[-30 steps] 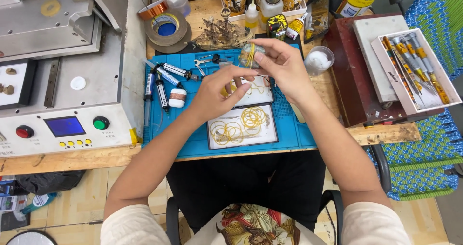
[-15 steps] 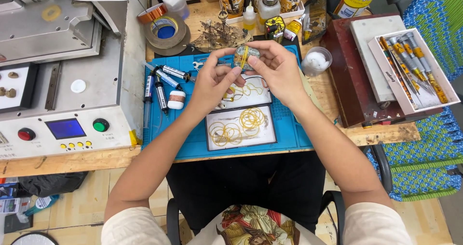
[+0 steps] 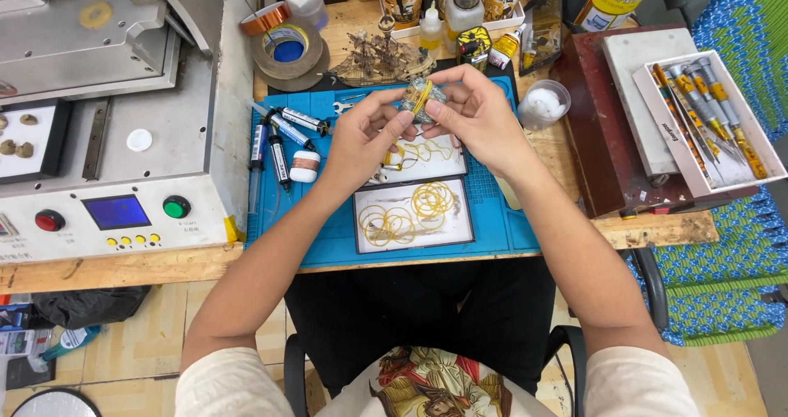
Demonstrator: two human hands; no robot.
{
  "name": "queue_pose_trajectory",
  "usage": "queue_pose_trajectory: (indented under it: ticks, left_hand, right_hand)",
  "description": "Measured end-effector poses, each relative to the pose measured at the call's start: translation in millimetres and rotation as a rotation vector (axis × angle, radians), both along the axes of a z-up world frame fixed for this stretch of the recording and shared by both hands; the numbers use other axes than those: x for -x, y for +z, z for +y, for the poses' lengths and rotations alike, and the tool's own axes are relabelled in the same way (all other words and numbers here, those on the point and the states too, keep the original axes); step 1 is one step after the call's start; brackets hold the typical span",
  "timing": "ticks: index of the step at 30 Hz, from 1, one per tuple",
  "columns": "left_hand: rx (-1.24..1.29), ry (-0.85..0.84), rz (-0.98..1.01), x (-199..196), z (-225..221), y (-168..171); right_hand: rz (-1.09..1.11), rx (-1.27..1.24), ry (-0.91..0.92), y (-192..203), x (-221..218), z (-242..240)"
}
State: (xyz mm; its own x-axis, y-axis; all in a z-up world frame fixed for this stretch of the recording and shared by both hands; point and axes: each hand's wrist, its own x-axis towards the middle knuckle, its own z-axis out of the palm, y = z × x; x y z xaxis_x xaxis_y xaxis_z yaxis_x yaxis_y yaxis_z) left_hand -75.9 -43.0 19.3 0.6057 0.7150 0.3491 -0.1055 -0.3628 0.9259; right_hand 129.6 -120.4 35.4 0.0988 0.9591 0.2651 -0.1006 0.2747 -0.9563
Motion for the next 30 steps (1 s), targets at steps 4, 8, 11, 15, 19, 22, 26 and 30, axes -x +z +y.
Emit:
queue_pose_trajectory:
  ticks: [4, 8, 11, 15, 19, 22, 26, 30]
  left_hand:
    - [0.018, -0.017, 0.001, 0.5, -3.7, 3.1]
    - [-0.117, 0.027, 0.114, 9.8, -29.0, 17.2]
    - [-0.427, -0.041, 0.311, 29.8, -79.0, 38.0]
    - [-0.377, 0.029, 0.104, 54.5, -142.7, -0.2]
    - [-0.184, -0.031, 0.068, 85.5, -198.3, -13.5]
    - [-0.037, -0.113, 0.064, 100.6, -209.1, -28.6]
    - [0.237, -0.262, 0.059, 109.9, -193.1, -53.2]
    - [0.48, -0.451, 0.069, 93.8, -161.7, -36.2]
  right_hand:
    - [0.055, -0.012, -0.025, -0.1, -5.0, 2.1]
    - [0.11, -0.033, -0.074, -5.3, -23.0, -1.3]
    - [0.068, 0.047, -0.065, 38.8, -1.9, -53.4]
    - [0.148, -0.019, -0.114, -0.1, 30.7, -121.5]
    - [0.282, 0.036, -0.162, -45.4, 64.5, -198.6]
    - [0.312, -0.006, -0.055, -77.3, 67.1, -229.3]
    - [0.368, -0.025, 0.182, -94.0, 73.6, -241.1]
    - [0.305, -0.028, 0.33, -69.1, 66.4, -222.0]
